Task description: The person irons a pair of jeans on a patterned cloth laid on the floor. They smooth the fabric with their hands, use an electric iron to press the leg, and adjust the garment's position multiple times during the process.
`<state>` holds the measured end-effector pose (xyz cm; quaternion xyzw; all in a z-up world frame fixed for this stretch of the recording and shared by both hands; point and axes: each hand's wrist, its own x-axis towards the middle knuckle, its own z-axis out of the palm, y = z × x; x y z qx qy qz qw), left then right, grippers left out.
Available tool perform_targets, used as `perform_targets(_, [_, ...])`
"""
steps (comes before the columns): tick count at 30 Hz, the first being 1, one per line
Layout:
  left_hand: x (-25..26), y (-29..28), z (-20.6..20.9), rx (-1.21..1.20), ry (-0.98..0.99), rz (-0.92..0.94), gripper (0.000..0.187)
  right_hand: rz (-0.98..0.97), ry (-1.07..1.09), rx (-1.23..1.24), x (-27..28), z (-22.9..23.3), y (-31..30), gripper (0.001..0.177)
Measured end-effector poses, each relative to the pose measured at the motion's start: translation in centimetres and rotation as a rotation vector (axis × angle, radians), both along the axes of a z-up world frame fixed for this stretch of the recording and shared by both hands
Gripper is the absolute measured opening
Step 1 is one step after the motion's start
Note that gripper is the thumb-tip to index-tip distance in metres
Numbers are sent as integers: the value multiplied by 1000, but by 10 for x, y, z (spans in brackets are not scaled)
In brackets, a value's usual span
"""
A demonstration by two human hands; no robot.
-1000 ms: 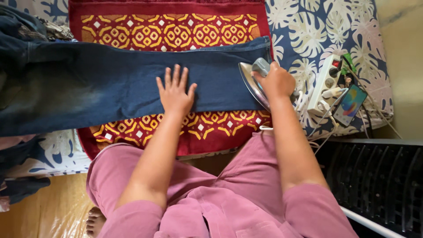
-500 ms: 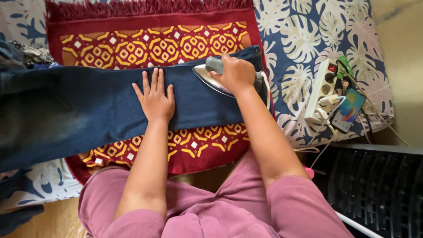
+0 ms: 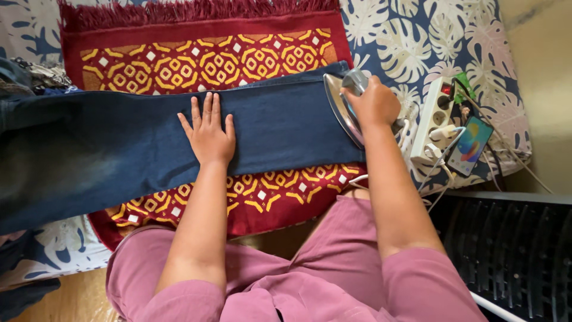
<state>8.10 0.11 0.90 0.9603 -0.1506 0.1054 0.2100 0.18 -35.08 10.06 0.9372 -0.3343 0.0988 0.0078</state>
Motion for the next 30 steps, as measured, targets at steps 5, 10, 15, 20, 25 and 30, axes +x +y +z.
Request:
perform_targets(5, [0,-1,0,6,0,3,59,176,27,96,17,7,27,63])
perform_targets(10, [-1,-1,4,-5,4,4,59,404,-74,71,48,-10,78,53])
perform_targets(15, [-1,-1,5,-5,9,1,59,349,-114,-9,63,-24,67,55])
perform_targets(20, [-1,-1,4,-6,9,-1,58,140,-55,19,60,-18,17,63])
perform_targets(25, [0,-1,3,-8,-8,2,58,5,-13,-22,62,-9,-5,72])
perform_targets(30, [-2,-1,2,-6,-14,2,58,-85,86,46,69,-9,-15,76])
